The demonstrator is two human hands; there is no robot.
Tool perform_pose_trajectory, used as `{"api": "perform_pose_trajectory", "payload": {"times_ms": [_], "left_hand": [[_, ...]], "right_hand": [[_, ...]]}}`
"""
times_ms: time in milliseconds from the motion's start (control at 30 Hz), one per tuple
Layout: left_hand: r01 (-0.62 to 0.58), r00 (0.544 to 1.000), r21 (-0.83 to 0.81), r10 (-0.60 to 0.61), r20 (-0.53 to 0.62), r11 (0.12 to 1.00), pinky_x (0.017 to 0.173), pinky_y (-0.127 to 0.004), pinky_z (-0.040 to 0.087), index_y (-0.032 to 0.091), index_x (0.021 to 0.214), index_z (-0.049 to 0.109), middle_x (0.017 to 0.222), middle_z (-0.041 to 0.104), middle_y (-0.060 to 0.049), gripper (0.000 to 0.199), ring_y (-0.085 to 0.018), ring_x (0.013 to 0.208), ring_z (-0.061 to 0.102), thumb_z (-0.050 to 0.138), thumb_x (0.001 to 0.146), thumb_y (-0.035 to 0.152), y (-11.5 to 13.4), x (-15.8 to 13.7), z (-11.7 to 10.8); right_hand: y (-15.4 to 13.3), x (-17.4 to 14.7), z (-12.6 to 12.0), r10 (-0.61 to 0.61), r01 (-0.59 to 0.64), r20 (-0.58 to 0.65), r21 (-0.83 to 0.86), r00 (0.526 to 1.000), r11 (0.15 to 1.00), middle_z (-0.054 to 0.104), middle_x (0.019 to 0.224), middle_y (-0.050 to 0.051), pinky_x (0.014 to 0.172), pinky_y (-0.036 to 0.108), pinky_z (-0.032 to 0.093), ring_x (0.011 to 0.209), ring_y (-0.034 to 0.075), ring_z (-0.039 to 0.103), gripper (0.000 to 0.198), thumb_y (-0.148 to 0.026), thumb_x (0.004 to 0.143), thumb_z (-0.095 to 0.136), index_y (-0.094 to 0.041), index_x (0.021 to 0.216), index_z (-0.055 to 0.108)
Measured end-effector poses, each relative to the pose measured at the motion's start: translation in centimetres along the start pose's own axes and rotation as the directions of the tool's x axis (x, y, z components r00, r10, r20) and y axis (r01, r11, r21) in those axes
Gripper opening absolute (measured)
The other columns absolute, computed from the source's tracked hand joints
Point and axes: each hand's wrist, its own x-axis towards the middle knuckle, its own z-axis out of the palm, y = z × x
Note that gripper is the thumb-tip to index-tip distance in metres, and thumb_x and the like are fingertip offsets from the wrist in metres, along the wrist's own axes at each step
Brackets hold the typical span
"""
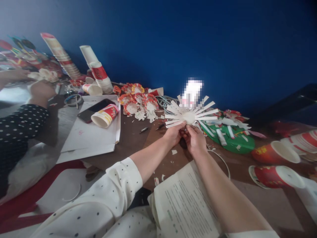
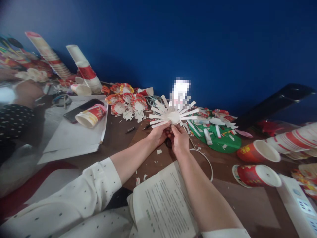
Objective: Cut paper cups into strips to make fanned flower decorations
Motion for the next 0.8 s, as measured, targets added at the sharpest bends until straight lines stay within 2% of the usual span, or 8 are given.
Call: {"api": "perform_pose_trajectory", "payload": {"times_ms": [533,800], "left_hand": [[-0.007,1.0,0.025,0.008,-0.027,1.0,0.044,-0.019,0.034,0.012,0.071,0.06,0.056,0.056,0.001,0.015,-0.007,0.046,0.048,0.073,0.076,0.017,-0.25,0.03,-0.02],[-0.001,0.997,0.008,0.002,-0.079,1.0,0.044,-0.021,0.035,0.012,0.071,0.059,0.054,0.055,0.001,0.016,-0.008,0.045,0.048,0.071,0.079,0.018,-0.13,-0.02,0.07]], "right_hand": [[-0.65,-0.23,0.35,0.047,-0.045,-0.024,0.07,0.999,0.997,0.055,0.052,-0.007,0.04,0.015,0.044,0.047,0.007,0.052,0.026,-0.019,0.051,0.084,-0.018,0.063,0.061],[-0.63,-0.48,0.37,0.094,-0.09,-0.054,0.078,0.994,0.993,0.057,0.051,-0.006,0.038,0.012,0.043,0.046,0.005,0.053,0.027,-0.022,0.054,0.087,-0.017,0.065,0.062]]}}
